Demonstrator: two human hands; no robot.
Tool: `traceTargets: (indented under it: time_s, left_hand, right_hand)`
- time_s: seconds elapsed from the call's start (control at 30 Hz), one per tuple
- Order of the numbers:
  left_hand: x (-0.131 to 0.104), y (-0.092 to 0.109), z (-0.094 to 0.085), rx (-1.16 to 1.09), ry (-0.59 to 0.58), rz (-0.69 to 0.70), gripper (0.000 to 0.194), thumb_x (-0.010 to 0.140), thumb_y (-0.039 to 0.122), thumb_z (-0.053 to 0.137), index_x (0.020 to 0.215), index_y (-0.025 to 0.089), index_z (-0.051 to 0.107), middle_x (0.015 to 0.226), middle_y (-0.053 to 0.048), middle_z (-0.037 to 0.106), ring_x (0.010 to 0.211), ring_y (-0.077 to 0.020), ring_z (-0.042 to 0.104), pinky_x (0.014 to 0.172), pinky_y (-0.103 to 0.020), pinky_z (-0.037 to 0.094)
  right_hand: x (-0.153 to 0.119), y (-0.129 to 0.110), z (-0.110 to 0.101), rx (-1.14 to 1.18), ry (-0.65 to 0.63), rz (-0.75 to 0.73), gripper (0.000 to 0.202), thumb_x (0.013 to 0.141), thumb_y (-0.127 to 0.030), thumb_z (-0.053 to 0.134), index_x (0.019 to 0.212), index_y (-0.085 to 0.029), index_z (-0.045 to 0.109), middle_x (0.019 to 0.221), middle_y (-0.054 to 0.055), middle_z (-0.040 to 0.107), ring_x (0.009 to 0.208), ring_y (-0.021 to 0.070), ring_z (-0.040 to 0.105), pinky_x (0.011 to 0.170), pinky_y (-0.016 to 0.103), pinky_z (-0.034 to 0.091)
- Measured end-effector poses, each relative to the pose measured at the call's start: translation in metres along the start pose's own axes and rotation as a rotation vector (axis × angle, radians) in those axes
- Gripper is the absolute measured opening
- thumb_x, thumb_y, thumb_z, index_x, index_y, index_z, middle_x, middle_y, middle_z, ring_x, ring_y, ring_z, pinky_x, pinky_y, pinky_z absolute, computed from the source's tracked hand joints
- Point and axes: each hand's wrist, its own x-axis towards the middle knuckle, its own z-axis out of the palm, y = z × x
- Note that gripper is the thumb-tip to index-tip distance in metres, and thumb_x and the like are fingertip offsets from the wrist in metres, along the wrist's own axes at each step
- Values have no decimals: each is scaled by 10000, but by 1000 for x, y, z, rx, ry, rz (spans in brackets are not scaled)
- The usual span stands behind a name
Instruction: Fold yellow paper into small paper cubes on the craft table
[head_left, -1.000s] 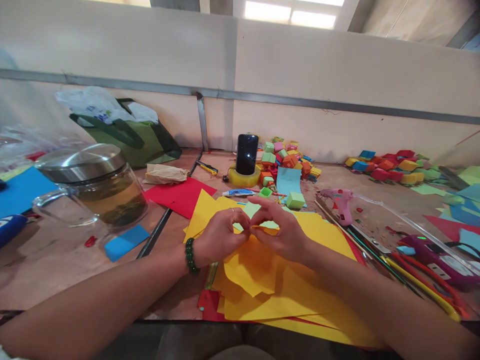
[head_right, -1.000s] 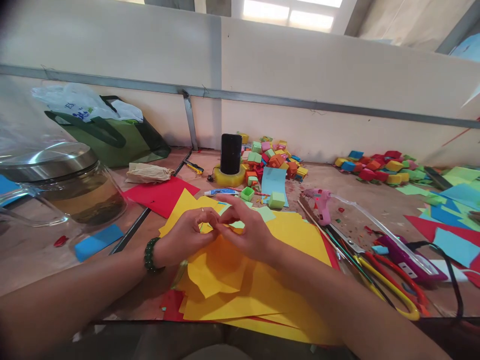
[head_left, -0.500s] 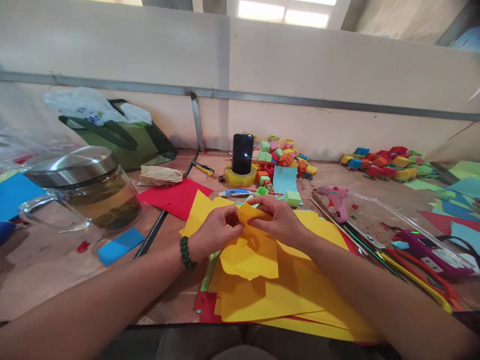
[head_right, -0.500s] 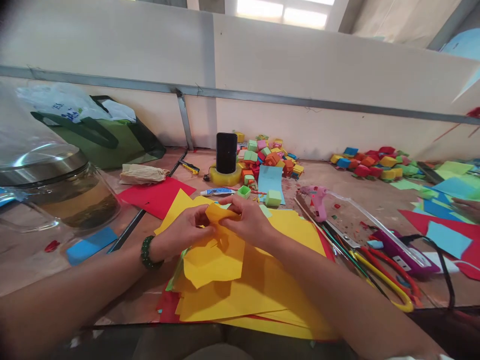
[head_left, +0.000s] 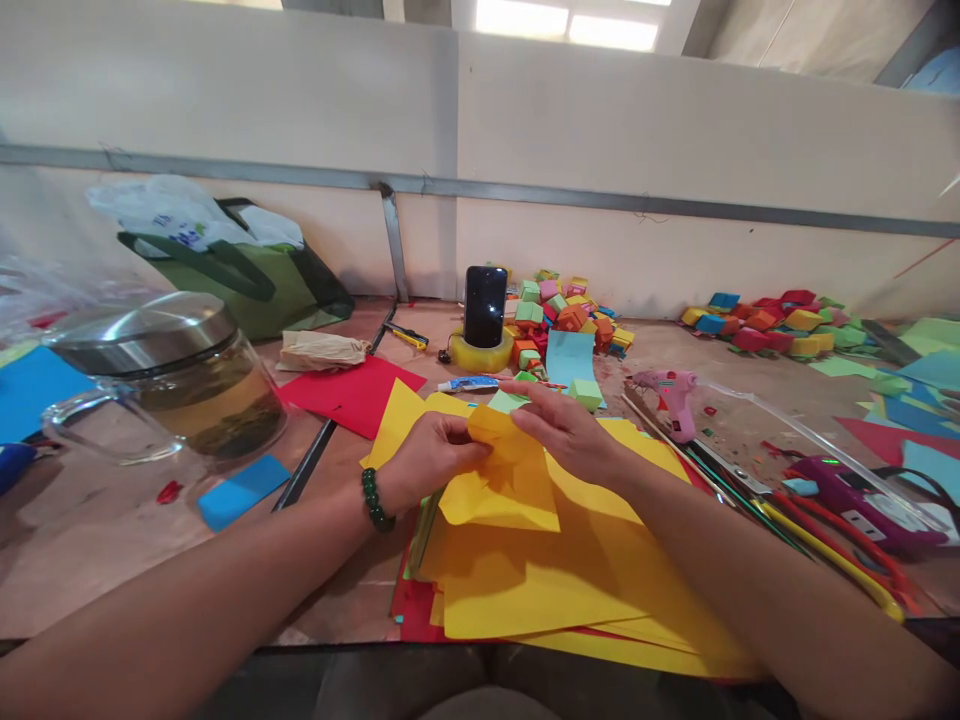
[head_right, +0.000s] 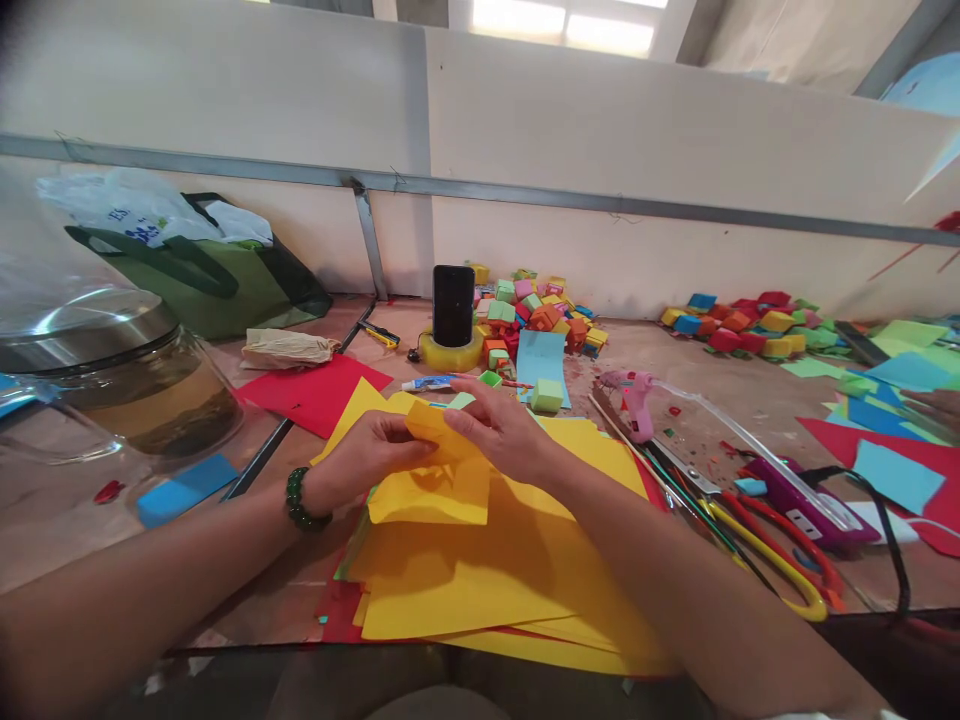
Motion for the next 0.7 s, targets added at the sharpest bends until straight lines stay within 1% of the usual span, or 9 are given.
traceTargets:
  time_s: [0.07,0.13,0.2,0.23,0.33,0.43,0.57,0.7]
  left_hand:
    - [0,2,1,-48,10,21,186,533,244,703,676,124,708,659,-13,699,616,-142,601,596,-235,468]
    - [0,4,1,-107,25,35,195,525,239,712,684,127,706,676,-15,706,635,-147,613,609,-238,476]
    - [0,5,0,-159,59,46,221,524,239,724,716,130,708,691,-17,711,641,-154,624,604,-244,484]
    - [0,5,0,-181,81,52,239,528,244,729,738,131,710,700,-20,713,642,-159,630,600,-250,490]
    - [0,5,-2,-224,134,66,279,536,270,749,772,126,707,722,-32,716,640,-170,640,594,-266,506]
    - [2,4,-3,-231,176,87,314,517,296,778,760,114,701,736,-48,717,638,-171,637,591,-268,509]
    - [3,3,-4,-210,203,115,388,527,345,788,822,109,697,781,-66,721,654,-186,644,586,-278,513]
    - [4,2,-4,-150,197,138,363,555,353,756,817,110,687,778,-67,715,661,-185,643,589,-271,512]
  right_hand:
    - [1,-1,-1,57,-24,84,413,786,-427,579,1104,-166,537,632,-40,477,539,102,414,485,228,304]
    - [2,0,-1,125,-89,188,382,712,-415,649,992,-184,530,649,-34,526,540,102,457,479,222,331]
    - [3,1,-2,192,-145,259,317,675,-382,672,871,-192,513,602,-47,523,504,91,453,454,211,323]
    - [4,2,-2,218,-143,271,290,665,-376,674,807,-192,502,571,-56,503,484,83,437,442,205,310]
    - [6,1,-4,271,-64,244,281,645,-388,676,682,-186,484,536,-65,461,469,67,414,439,205,308]
    - [7,-2,-5,326,-4,233,277,631,-393,684,698,-179,522,555,-57,482,486,70,429,452,211,329]
    - [6,-7,-5,391,40,228,249,583,-328,701,714,-176,554,581,-53,503,487,67,431,444,211,327]
    - [5,-10,-5,364,81,188,196,564,-307,695,658,-172,590,542,-49,491,479,67,405,439,214,312]
